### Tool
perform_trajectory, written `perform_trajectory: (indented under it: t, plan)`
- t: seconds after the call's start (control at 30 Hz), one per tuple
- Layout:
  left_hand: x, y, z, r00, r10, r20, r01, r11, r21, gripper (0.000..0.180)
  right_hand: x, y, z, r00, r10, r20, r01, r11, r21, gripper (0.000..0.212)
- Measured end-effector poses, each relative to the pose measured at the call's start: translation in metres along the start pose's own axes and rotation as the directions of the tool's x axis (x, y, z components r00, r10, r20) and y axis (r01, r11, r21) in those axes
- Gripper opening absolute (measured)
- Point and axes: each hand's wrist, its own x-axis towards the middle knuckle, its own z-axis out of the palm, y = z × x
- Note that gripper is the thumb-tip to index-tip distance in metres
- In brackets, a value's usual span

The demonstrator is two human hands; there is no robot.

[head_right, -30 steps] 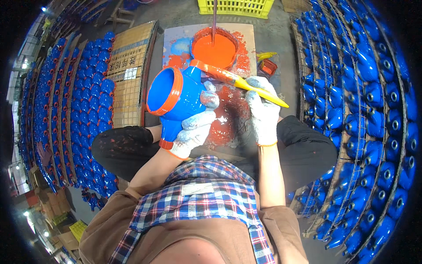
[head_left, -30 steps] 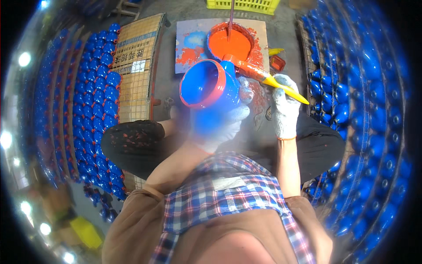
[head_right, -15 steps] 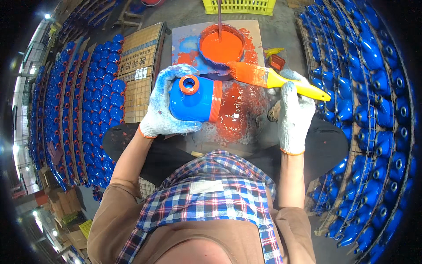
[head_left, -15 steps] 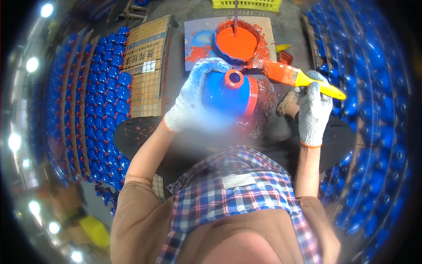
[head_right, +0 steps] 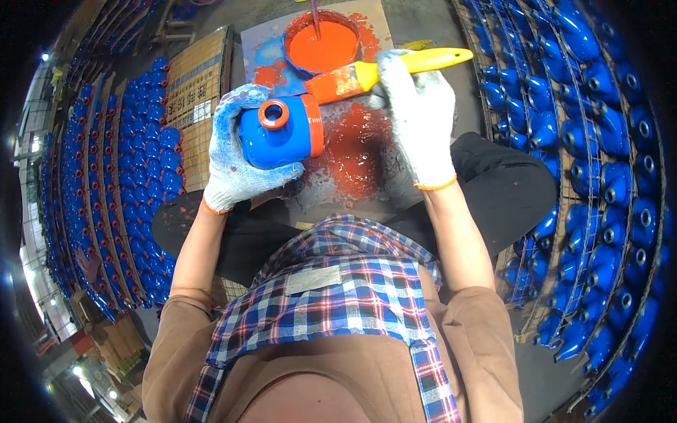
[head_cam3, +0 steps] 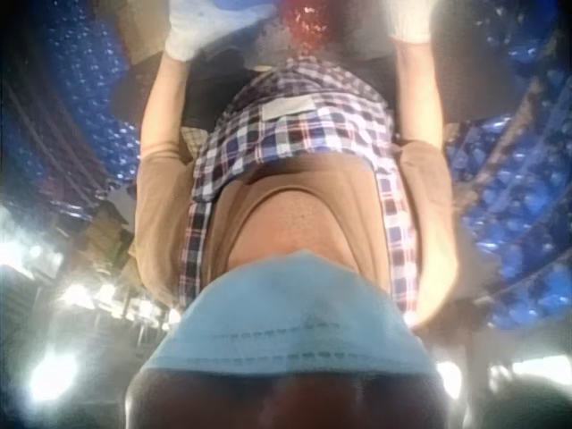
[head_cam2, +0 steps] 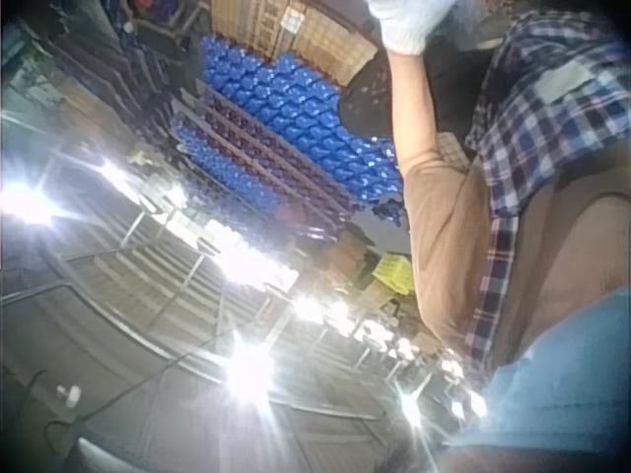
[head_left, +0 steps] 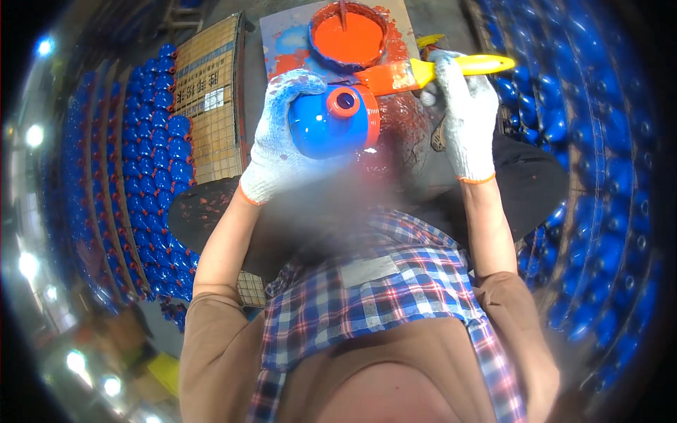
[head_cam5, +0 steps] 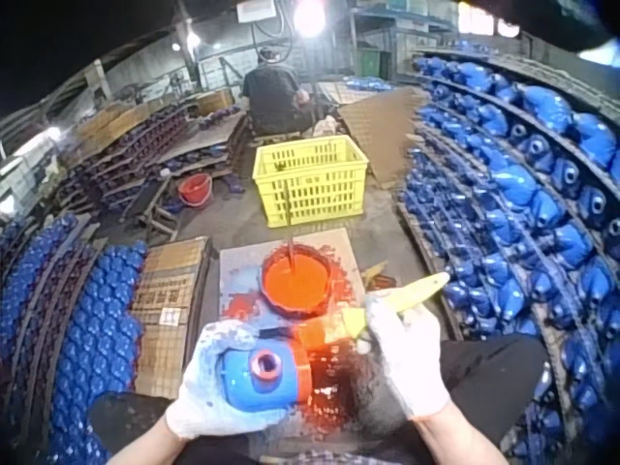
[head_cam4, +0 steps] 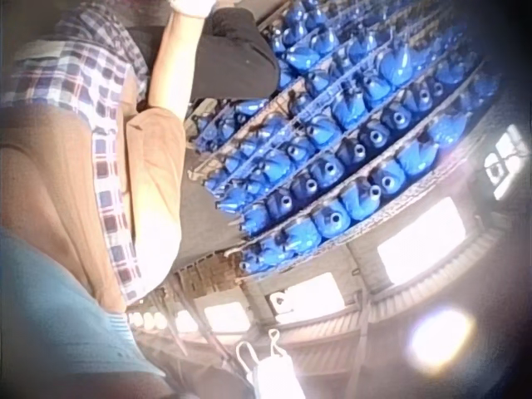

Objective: The recorder is painting a blue bulbous object with orange paint using a hand brush.

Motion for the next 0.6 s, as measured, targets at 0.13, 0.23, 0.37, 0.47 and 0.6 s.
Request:
perform_trajectory:
  t: [0.13,0.23,0.37,0.47,0.6]
  plan:
    - [-0.007,0.005,0.01,0.99,-0.069,-0.125,0.073,0.997,0.031,0.08,-0.02,-0.015,0.006,0.994,-0.11,-0.001,0.11,0.994,-0.01,0.021]
    - [-0.012,0.007,0.024,0.832,-0.541,-0.125,0.427,0.768,-0.478,0.09,-0.042,-0.019,0.003,0.988,-0.15,0.032,0.149,0.988,0.045,0.016]
    - [-0.009,0.01,0.038,0.733,-0.68,0.018,0.336,0.339,-0.879,0.065,-0.046,-0.017,-0.007,0.772,-0.559,0.302,0.611,0.784,-0.111,0.024]
    - [0.01,0.017,0.035,0.788,-0.609,0.094,0.496,0.536,-0.683,0.057,-0.047,-0.025,-0.012,0.617,-0.583,0.529,0.768,0.594,-0.242,0.02]
    - [-0.003,-0.02,0.027,0.749,-0.511,0.421,0.294,-0.312,-0.903,0.037,-0.039,-0.029,-0.02,0.52,-0.572,0.635,0.825,0.53,-0.197,0.021]
